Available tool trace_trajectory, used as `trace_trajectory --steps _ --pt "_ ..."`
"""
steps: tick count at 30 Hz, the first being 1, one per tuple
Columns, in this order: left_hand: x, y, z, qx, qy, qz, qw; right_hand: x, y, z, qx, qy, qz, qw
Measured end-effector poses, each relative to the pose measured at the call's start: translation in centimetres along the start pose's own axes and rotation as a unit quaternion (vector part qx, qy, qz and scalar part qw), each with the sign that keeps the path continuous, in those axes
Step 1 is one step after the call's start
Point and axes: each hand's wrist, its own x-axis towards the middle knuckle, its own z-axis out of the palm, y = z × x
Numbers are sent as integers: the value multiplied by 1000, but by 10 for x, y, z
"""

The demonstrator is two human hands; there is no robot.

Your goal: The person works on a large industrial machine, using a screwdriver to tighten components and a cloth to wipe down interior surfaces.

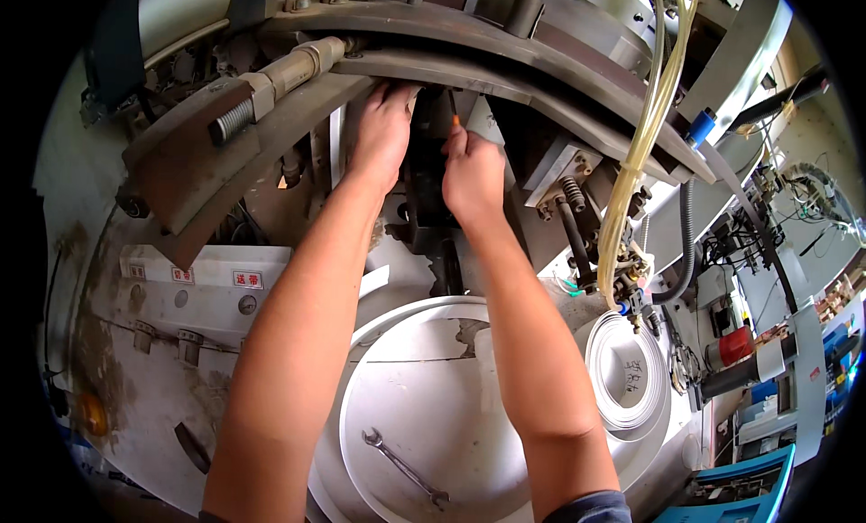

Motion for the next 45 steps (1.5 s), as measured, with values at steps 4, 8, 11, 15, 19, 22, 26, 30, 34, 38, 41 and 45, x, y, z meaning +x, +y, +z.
trace_trajectory --steps 4,8,11,15,19,22,26,30,34,38,41,45 --pt "-2 4 4 -19 8 -21 1000 -9 5 1 -50 0 -3 999" --pt "-9 11 3 -28 21 -73 997 -16 -2 5 -30 -32 51 998" --pt "-11 9 5 -59 40 -88 994 -14 -3 13 -22 -39 48 998" --pt "-8 3 6 -112 40 -116 986 -14 -9 21 -16 -52 43 998" --pt "-4 -3 3 -123 38 -126 984 -12 -9 30 8 -58 55 997" --pt "-6 -2 5 -135 36 -80 987 -8 -5 37 38 -36 29 998" --pt "-8 3 1 -101 46 -90 990 -3 -4 46 73 -25 31 997" --pt "-5 2 10 -84 45 -44 994 6 -5 46 81 41 -48 995" --pt "-4 -13 2 -28 70 -108 991 3 -21 43 66 25 -22 997" --pt "-9 -10 2 -112 49 -90 988 12 -16 49 82 42 -16 996" --pt "-11 -4 -2 -142 37 -89 985 14 -19 51 159 14 8 987" --pt "-8 1 4 -143 21 -53 988 26 -22 53 232 27 -1 972"
